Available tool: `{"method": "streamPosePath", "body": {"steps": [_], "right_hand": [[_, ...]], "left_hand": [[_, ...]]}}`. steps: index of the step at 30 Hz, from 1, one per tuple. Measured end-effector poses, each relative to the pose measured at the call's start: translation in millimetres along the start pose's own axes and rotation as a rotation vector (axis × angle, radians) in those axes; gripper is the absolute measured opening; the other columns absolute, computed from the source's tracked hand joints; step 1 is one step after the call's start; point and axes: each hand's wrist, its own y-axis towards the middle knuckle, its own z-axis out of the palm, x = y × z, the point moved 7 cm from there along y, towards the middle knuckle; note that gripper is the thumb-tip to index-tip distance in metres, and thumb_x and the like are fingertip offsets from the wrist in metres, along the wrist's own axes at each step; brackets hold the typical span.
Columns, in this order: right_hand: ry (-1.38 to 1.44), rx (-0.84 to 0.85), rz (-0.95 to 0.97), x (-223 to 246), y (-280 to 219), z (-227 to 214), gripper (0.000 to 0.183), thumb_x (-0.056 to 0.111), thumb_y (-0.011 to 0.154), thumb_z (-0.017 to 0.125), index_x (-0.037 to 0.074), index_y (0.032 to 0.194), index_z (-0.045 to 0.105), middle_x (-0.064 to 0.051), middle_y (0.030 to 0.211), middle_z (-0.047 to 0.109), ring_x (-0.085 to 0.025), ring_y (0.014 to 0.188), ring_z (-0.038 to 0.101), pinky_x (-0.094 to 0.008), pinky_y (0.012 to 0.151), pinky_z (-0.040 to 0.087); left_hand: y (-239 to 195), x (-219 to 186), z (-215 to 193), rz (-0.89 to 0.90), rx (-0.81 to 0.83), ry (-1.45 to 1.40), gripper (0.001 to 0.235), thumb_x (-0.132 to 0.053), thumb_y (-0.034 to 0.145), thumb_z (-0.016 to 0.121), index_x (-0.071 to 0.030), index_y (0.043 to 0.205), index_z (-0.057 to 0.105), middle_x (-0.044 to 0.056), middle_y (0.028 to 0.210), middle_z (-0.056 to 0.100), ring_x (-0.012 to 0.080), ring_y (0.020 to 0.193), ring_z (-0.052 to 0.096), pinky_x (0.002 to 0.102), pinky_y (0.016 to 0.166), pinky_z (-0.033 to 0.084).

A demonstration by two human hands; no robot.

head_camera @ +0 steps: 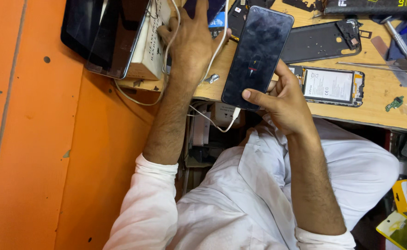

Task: The person uses a screwdriver to remove screws from a smartphone, then detaches and reconnects a small circuit board. They plug in a charging cable to test the device and continue adjusting internal components.

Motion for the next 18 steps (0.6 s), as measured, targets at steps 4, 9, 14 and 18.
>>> {"method": "streamPosePath", "body": {"steps": [4,9,14,18], "right_hand": [[0.023,0.029,0.009,1,7,3,0.073,-0.011,0.085,0.074,-0.001,0.151,0.043,-0.013,0.122,0.071,-0.018,0.105,0.074,-0.036,0.090,0.066],[-0.029,0.040,0.017,3,15,11,0.072,-0.010,0.085,0.074,-0.001,0.150,0.044,-0.014,0.121,0.073,-0.019,0.104,0.075,-0.037,0.087,0.067],[-0.032,0.061,0.048,-1,20,15,0.071,-0.010,0.086,0.074,-0.001,0.149,0.044,-0.015,0.116,0.074,-0.019,0.100,0.076,-0.037,0.084,0.068],[-0.050,0.046,0.068,-4,24,17,0.072,-0.009,0.084,0.074,0.000,0.149,0.044,-0.016,0.111,0.075,-0.020,0.095,0.077,-0.038,0.081,0.070]], "left_hand": [[2,6,4,0.018,0.038,0.073,0.087,-0.070,0.091,0.070,-0.021,0.155,0.038,0.033,0.122,0.059,0.0427,0.113,0.058,0.059,0.099,0.035],[2,9,2,0.056,-0.050,-0.013,0.095,-0.066,0.083,0.079,-0.013,0.151,0.039,0.036,0.139,0.046,0.0437,0.109,0.056,0.059,0.090,0.034],[0,5,-7,0.095,-0.131,0.120,0.086,-0.066,0.085,0.078,-0.015,0.146,0.047,0.036,0.135,0.045,0.0467,0.118,0.053,0.058,0.094,0.036],[-4,15,8,-0.064,0.192,-0.117,0.080,-0.062,0.098,0.067,-0.013,0.156,0.040,0.031,0.130,0.050,0.0401,0.118,0.053,0.058,0.105,0.034]]}}
